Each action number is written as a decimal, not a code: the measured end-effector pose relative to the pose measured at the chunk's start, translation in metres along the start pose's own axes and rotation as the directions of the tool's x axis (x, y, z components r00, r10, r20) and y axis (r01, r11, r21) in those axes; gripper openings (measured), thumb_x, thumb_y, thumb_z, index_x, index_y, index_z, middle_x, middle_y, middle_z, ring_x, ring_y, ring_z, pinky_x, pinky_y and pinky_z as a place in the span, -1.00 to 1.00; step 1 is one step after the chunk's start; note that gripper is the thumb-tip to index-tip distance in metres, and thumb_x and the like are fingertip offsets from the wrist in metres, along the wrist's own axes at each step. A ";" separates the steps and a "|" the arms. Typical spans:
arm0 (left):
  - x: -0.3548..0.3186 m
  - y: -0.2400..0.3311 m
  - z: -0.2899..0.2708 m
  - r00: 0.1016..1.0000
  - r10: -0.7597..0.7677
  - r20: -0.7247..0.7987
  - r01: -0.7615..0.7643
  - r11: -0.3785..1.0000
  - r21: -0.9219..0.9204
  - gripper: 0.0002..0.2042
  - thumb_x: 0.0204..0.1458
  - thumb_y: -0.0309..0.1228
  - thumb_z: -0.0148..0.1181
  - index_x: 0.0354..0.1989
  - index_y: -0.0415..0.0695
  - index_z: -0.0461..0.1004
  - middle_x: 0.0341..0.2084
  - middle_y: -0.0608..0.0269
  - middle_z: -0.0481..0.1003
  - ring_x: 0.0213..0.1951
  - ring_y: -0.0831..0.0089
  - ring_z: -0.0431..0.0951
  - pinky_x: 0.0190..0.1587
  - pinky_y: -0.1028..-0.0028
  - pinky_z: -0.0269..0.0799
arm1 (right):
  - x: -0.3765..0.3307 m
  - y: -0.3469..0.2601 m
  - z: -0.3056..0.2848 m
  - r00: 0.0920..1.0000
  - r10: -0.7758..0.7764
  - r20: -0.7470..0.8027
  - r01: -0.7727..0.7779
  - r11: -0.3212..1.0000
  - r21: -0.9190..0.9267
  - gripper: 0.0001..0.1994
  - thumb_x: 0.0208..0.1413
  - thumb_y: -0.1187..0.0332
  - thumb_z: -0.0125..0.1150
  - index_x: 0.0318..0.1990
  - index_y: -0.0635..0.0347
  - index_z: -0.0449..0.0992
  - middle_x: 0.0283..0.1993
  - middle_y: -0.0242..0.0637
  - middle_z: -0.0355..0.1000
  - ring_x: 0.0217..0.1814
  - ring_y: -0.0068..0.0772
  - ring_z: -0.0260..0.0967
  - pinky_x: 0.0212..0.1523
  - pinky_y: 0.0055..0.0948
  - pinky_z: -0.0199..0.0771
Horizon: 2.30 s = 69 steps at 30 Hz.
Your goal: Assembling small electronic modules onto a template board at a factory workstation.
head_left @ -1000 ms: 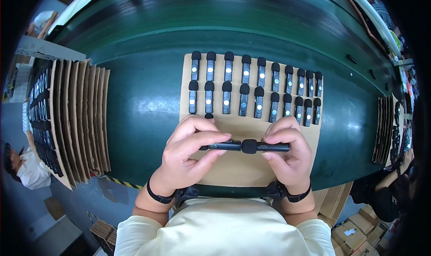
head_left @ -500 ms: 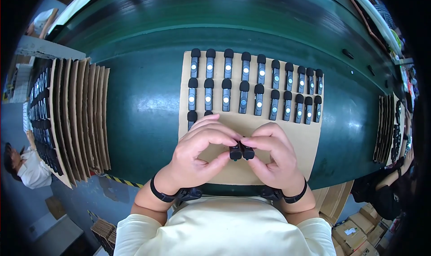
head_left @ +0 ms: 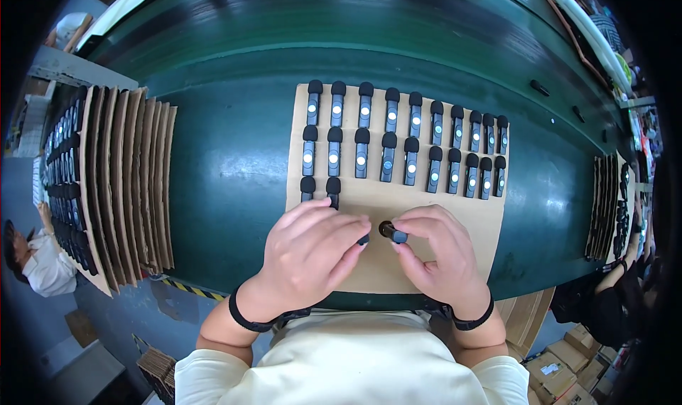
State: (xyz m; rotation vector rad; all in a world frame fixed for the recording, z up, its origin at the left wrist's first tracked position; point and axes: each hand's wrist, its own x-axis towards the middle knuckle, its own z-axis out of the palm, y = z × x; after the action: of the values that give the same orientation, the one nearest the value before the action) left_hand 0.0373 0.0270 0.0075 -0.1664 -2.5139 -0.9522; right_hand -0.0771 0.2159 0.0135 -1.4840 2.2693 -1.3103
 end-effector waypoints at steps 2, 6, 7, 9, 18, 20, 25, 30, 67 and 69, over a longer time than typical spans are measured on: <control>-0.002 0.000 0.004 1.000 0.026 0.001 -0.026 0.999 0.039 -0.76 -0.16 -0.56 0.31 -0.25 -0.20 0.52 -0.19 0.12 0.58 -0.15 0.23 0.57 0.07 0.19 0.44 | -0.004 0.003 0.005 1.000 -0.003 -0.004 0.003 0.999 -0.042 -0.69 -0.14 0.59 0.36 -0.19 0.25 0.45 -0.14 -0.13 0.46 -0.22 -0.10 0.46 -0.21 -0.27 0.49; -0.006 -0.002 0.016 0.994 0.098 0.050 -0.105 0.981 0.162 -0.80 -0.13 -0.52 0.23 -0.28 -0.20 0.52 -0.14 0.11 0.54 -0.09 0.24 0.54 0.06 0.21 0.44 | -0.011 0.008 0.015 1.000 -0.030 -0.001 0.029 0.985 -0.172 -0.71 -0.14 0.60 0.34 -0.22 0.23 0.43 -0.10 -0.13 0.47 -0.18 -0.04 0.45 -0.16 -0.23 0.50; -0.007 -0.003 0.018 0.989 0.120 0.091 -0.136 0.970 0.203 -0.81 -0.12 -0.48 0.18 -0.27 -0.20 0.51 -0.13 0.10 0.53 -0.06 0.25 0.52 0.08 0.22 0.43 | -0.011 0.008 0.018 0.999 -0.052 0.012 0.053 0.974 -0.220 -0.71 -0.14 0.59 0.34 -0.23 0.22 0.42 -0.08 -0.13 0.46 -0.16 -0.04 0.45 -0.15 -0.21 0.50; -0.008 -0.004 0.020 0.982 0.141 0.130 -0.169 0.956 0.242 -0.80 -0.10 -0.45 0.13 -0.27 -0.19 0.51 -0.12 0.09 0.51 -0.04 0.26 0.50 0.09 0.22 0.42 | -0.012 0.007 0.020 0.997 -0.074 0.027 0.079 0.960 -0.269 -0.72 -0.14 0.58 0.34 -0.24 0.22 0.42 -0.06 -0.13 0.45 -0.15 -0.05 0.44 -0.14 -0.20 0.50; -0.012 -0.003 0.025 0.965 0.108 0.241 -0.171 0.950 0.261 -0.84 -0.13 -0.46 0.14 -0.34 -0.19 0.50 -0.14 0.11 0.48 -0.05 0.26 0.48 0.15 0.17 0.34 | -0.014 0.001 0.025 0.983 -0.001 0.183 0.071 0.925 -0.373 -0.71 -0.15 0.52 0.33 -0.19 0.15 0.50 -0.04 -0.20 0.39 -0.08 -0.10 0.39 -0.08 -0.25 0.45; -0.013 -0.004 0.027 0.973 0.081 0.217 -0.141 0.950 0.277 -0.83 -0.14 -0.46 0.13 -0.34 -0.18 0.50 -0.14 0.11 0.46 -0.04 0.25 0.46 0.17 0.14 0.32 | -0.014 0.004 0.028 0.988 -0.007 0.157 0.071 0.912 -0.405 -0.70 -0.15 0.51 0.33 -0.18 0.13 0.51 -0.05 -0.23 0.38 -0.10 -0.13 0.38 -0.08 -0.27 0.44; -0.010 -0.009 0.029 0.981 0.067 0.183 -0.116 0.955 0.272 -0.83 -0.13 -0.46 0.13 -0.32 -0.17 0.49 -0.13 0.11 0.45 -0.02 0.24 0.44 0.16 0.12 0.31 | -0.017 0.016 0.032 0.987 0.020 0.158 0.047 0.912 -0.407 -0.71 -0.10 0.46 0.18 -0.13 0.18 0.50 0.01 -0.20 0.35 -0.02 -0.17 0.35 -0.02 -0.27 0.41; -0.007 -0.011 0.031 0.988 0.048 0.144 -0.084 0.962 0.258 -0.83 -0.12 -0.48 0.13 -0.30 -0.15 0.48 -0.12 0.11 0.44 -0.02 0.20 0.43 0.15 0.10 0.31 | -0.014 0.015 0.034 0.994 0.020 0.104 0.026 0.909 -0.416 -0.70 -0.14 0.47 0.37 -0.17 0.12 0.53 -0.03 -0.25 0.39 -0.11 -0.19 0.40 -0.12 -0.29 0.45; 0.049 0.016 0.006 0.989 -0.102 -0.109 0.064 0.949 -0.310 -0.70 -0.18 -0.55 0.38 -0.20 -0.22 0.56 -0.17 0.06 0.52 -0.17 0.15 0.52 -0.03 0.21 0.41 | 0.020 0.019 -0.066 0.944 0.327 0.033 -0.299 0.811 0.503 -0.80 0.13 0.52 0.23 -0.08 0.32 0.53 -0.23 -0.37 0.43 -0.21 -0.62 0.35 -0.22 -0.61 0.36; 0.046 0.013 0.005 0.989 -0.109 -0.103 0.067 0.936 -0.346 -0.69 -0.17 -0.55 0.38 -0.17 -0.22 0.56 -0.19 0.06 0.53 -0.18 0.16 0.54 -0.01 0.20 0.41 | 0.011 0.005 -0.046 0.939 0.344 0.023 -0.294 0.765 0.572 -0.79 0.13 0.51 0.24 -0.08 0.33 0.53 -0.22 -0.36 0.43 -0.21 -0.61 0.35 -0.20 -0.60 0.36</control>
State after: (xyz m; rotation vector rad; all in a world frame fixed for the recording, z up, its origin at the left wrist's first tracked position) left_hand -0.0020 0.0384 0.0327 -0.0989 -2.2447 -1.3900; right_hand -0.1098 0.2353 0.0418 -0.8071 1.8052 -1.7441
